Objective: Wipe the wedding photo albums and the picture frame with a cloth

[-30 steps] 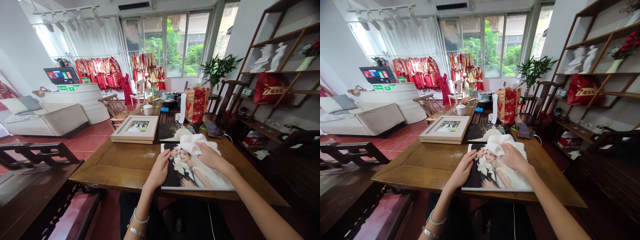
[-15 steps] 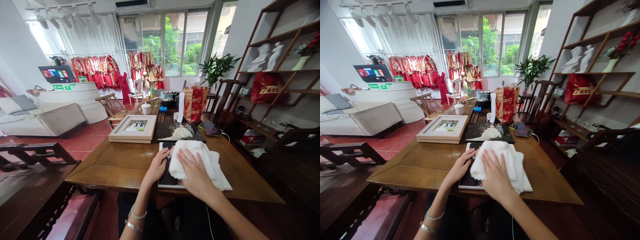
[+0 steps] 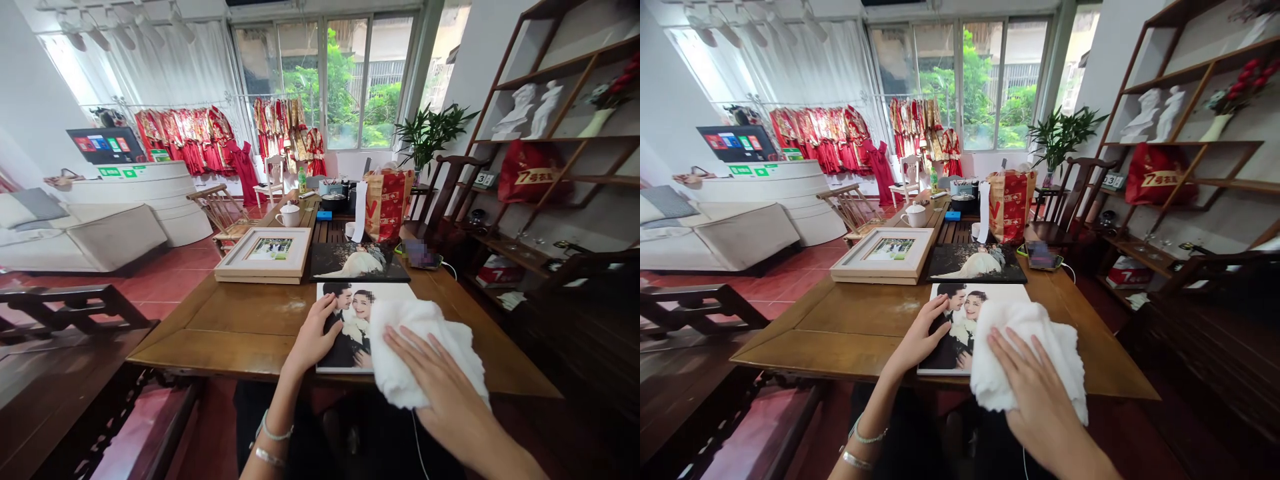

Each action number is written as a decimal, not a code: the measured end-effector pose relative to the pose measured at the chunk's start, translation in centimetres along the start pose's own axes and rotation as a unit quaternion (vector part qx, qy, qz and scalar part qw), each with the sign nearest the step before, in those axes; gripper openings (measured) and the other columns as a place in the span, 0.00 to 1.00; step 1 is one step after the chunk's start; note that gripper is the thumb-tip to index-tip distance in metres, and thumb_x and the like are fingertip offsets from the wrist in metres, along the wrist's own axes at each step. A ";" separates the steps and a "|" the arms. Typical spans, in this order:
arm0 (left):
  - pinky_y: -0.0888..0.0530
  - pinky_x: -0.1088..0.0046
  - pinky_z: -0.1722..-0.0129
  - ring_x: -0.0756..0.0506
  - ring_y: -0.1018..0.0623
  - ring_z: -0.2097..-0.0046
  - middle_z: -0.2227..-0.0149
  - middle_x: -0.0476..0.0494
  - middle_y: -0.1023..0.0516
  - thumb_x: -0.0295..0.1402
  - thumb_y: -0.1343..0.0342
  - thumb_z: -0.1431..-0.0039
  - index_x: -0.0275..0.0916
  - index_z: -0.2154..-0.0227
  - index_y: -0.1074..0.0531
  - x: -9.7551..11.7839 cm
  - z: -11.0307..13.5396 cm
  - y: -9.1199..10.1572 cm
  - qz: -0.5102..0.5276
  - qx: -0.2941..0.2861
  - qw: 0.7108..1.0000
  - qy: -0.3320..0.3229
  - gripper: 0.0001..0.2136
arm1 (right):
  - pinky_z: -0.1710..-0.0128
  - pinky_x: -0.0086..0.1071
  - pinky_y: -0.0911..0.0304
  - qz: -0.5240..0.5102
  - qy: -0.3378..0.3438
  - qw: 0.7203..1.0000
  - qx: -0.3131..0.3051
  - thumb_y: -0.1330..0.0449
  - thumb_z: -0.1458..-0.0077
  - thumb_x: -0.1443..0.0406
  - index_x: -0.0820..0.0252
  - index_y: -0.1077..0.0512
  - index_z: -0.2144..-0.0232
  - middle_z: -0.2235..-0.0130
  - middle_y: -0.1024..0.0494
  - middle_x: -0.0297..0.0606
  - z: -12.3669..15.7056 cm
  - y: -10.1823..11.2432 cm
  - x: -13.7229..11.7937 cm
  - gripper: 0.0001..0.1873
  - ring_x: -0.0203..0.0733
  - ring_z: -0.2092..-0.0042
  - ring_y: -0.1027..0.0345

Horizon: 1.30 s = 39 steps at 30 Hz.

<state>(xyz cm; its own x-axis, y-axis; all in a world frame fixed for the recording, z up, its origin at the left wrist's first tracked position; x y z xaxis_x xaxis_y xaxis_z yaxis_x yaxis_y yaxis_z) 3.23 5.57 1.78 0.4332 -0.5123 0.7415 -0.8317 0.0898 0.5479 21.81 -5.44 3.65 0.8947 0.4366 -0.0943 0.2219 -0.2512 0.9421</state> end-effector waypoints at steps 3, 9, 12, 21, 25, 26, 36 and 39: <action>0.47 0.52 0.37 0.40 0.44 0.36 0.37 0.36 0.42 0.30 0.49 0.42 0.39 0.43 0.38 -0.2 -0.2 -0.2 0.002 -0.021 1.000 0.003 0.22 | 0.39 0.53 0.55 0.013 -0.057 0.998 0.003 0.53 0.65 0.75 0.52 0.48 0.38 0.37 0.44 0.32 -0.8 -0.3 4.6 0.47 0.47 0.36 0.53; 0.48 0.52 0.36 0.41 0.46 0.35 0.37 0.36 0.43 0.31 0.51 0.40 0.38 0.42 0.41 0.1 -0.3 -0.1 -0.014 -0.034 0.999 0.001 0.22 | 0.40 0.50 0.51 -0.022 -0.059 0.997 -0.054 0.52 0.59 0.72 0.62 0.44 0.40 0.37 0.42 0.41 -5.8 -0.8 10.3 0.40 0.49 0.37 0.52; 0.48 0.53 0.37 0.41 0.45 0.35 0.37 0.36 0.43 0.31 0.51 0.40 0.38 0.42 0.41 0.1 -0.2 -0.1 -0.019 -0.034 0.999 -0.001 0.22 | 0.41 0.51 0.51 -0.023 -0.067 0.996 -0.045 0.51 0.57 0.71 0.63 0.42 0.41 0.38 0.40 0.43 -8.4 -1.2 10.7 0.37 0.51 0.38 0.50; 0.47 0.52 0.37 0.40 0.44 0.36 0.37 0.38 0.42 0.32 0.51 0.40 0.40 0.42 0.40 0.1 0.0 -0.1 -0.031 -0.021 0.999 0.003 0.22 | 0.39 0.54 0.60 -0.025 0.027 0.999 -0.011 0.49 0.58 0.72 0.55 0.49 0.37 0.37 0.44 0.37 -5.8 -1.2 3.5 0.43 0.50 0.36 0.55; 0.46 0.52 0.37 0.40 0.43 0.36 0.37 0.38 0.41 0.32 0.51 0.40 0.41 0.42 0.40 0.0 -0.1 -0.2 -0.028 -0.014 0.999 -0.009 0.22 | 0.38 0.52 0.61 -0.065 0.091 0.992 -0.061 0.50 0.57 0.74 0.49 0.58 0.35 0.35 0.49 0.32 -1.4 0.4 0.8 0.46 0.47 0.35 0.58; 0.46 0.52 0.37 0.40 0.44 0.36 0.37 0.38 0.42 0.32 0.51 0.40 0.41 0.42 0.40 0.0 -0.1 -0.2 -0.028 -0.017 0.999 -0.011 0.22 | 0.37 0.51 0.61 -0.076 0.099 0.989 -0.075 0.50 0.55 0.73 0.48 0.58 0.35 0.35 0.49 0.31 -0.7 0.7 0.7 0.45 0.47 0.35 0.58; 0.46 0.52 0.37 0.41 0.45 0.35 0.37 0.38 0.43 0.34 0.52 0.39 0.41 0.41 0.42 -0.1 -0.4 0.0 -0.036 -0.048 0.998 -0.024 0.23 | 0.39 0.50 0.55 -0.087 0.069 0.994 -0.021 0.49 0.62 0.74 0.53 0.41 0.41 0.38 0.40 0.37 -6.1 0.4 8.4 0.42 0.48 0.37 0.52; 0.47 0.53 0.37 0.41 0.46 0.35 0.37 0.38 0.43 0.34 0.52 0.38 0.42 0.40 0.43 -0.3 -0.5 0.1 -0.039 -0.057 0.997 -0.031 0.23 | 0.39 0.51 0.56 -0.069 0.049 0.996 -0.005 0.50 0.65 0.74 0.53 0.40 0.41 0.39 0.39 0.37 -8.9 -0.6 9.7 0.43 0.49 0.37 0.51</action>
<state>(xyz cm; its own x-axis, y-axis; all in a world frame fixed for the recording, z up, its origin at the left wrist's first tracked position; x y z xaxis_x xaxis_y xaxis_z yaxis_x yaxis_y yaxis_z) 3.21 6.12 1.79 0.4695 -0.5726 0.6721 -0.7499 0.1431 0.6459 26.95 6.63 5.00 0.8135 0.5487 -0.1928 0.3365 -0.1738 0.9255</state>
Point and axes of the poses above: each hand's wrist, its own z-axis away from the middle knuckle, its own y-axis out of the back of the hand, x = y × z, the point moved 6 cm from there along -z, towards the middle knuckle
